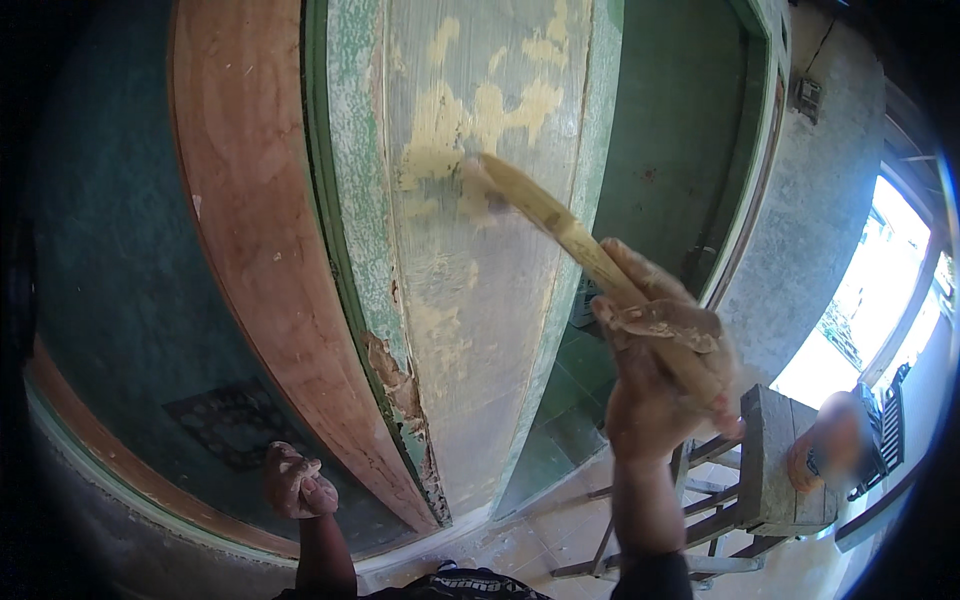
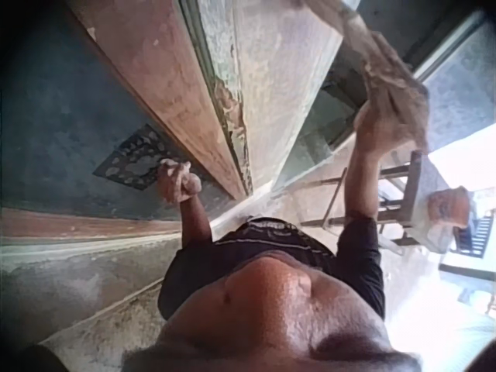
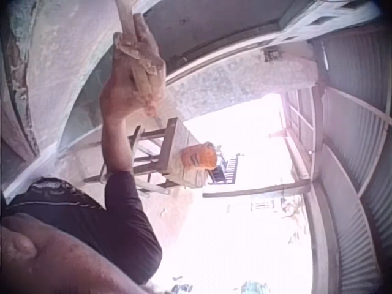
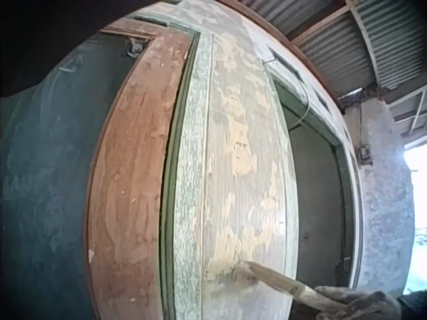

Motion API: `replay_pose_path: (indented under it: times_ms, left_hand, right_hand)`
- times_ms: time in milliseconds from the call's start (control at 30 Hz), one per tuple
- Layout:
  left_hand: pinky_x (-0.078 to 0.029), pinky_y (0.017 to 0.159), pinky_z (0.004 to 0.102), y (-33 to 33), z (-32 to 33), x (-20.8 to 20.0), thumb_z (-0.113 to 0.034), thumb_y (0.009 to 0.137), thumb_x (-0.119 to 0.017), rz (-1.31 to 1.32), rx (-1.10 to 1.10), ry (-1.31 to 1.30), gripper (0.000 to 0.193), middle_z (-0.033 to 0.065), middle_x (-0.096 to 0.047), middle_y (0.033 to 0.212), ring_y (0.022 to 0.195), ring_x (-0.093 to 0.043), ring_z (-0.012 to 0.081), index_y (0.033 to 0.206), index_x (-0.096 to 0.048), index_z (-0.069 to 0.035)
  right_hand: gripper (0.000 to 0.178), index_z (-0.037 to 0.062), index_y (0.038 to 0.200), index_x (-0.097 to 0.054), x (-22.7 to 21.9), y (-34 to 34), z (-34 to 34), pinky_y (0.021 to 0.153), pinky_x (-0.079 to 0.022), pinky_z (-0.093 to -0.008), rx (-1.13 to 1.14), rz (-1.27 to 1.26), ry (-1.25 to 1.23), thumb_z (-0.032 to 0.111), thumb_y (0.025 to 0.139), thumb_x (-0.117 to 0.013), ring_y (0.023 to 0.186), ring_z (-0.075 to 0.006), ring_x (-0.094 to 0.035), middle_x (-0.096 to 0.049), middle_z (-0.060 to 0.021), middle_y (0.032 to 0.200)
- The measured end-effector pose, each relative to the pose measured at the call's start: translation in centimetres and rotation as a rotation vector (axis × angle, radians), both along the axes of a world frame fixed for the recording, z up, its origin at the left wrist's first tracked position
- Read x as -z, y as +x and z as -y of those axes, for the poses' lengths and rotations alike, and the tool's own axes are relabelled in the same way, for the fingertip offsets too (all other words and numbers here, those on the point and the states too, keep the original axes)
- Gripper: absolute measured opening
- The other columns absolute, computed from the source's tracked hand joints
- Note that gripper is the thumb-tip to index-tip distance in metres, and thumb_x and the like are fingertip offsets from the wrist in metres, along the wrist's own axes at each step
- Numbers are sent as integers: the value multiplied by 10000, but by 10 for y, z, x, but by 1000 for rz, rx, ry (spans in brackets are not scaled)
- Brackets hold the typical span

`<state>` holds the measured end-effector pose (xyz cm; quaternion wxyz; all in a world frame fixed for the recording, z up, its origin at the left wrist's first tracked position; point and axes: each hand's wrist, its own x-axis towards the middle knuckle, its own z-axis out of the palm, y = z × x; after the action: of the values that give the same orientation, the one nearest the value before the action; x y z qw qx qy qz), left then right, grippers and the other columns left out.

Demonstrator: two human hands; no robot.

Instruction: The person applies primer or paint to a wooden door frame using a wide paint brush.

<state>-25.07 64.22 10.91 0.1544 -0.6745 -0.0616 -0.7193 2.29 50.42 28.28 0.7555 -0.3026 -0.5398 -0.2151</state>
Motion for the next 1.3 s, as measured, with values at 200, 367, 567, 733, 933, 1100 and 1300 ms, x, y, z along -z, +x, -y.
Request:
replay_pose_path:
  times_ms: [200,367,567,733,933,1100,1300]
  left_hand:
    - [-357,452,342,2,-2,2,-174,815,-433,20,-5,19,225,84,-482,595,488,-462,233,716,-558,-15]
    - [-363,458,340,1,0,3,-174,814,-427,30,-6,-2,220,83,-472,574,491,-463,232,699,-541,-25]
    - [-387,476,343,-5,3,5,-183,806,-426,28,19,-30,210,79,-474,575,508,-468,229,709,-544,-38]
    - [-393,486,343,-5,5,9,-189,802,-431,-2,67,-70,215,80,-482,586,537,-484,231,716,-554,-35]
    - [-394,484,349,-10,0,8,-192,804,-424,8,33,-17,241,88,-488,587,513,-481,233,711,-563,-18]
    - [-387,483,346,-2,-1,5,-193,809,-409,4,27,-13,243,75,-469,544,491,-468,217,690,-540,-26]
    - [-400,504,357,-12,0,13,-209,832,-402,-14,63,-51,241,67,-468,547,485,-458,206,707,-526,-44]
  right_hand:
    - [140,34,782,-547,-29,3,-8,802,-525,-481,190,615,29,-21,738,-669,982,-423,-589,-624,-204,990]
    - [415,-21,670,-587,5,12,-25,730,-531,-529,100,820,12,324,887,-508,888,-436,-612,-613,-188,961]
    - [144,-14,749,-670,120,12,17,803,-524,-446,-210,618,-303,109,813,-630,971,-390,-607,-607,-192,1040]
    - [111,-5,834,-673,131,8,44,833,-518,-427,-348,638,-817,94,800,-637,1020,-359,-592,-589,-208,1106]
    - [252,-46,675,-623,36,3,-1,699,-576,-408,-507,674,-334,104,870,-568,877,-342,-648,-598,-274,1028]
    - [448,-46,831,-619,-17,21,-25,719,-526,-441,-328,788,157,328,938,-397,867,-356,-633,-600,-253,1006]
    - [741,-26,585,-591,24,25,-12,809,-507,-479,-39,812,-148,530,938,-251,940,-417,-599,-588,-255,988]
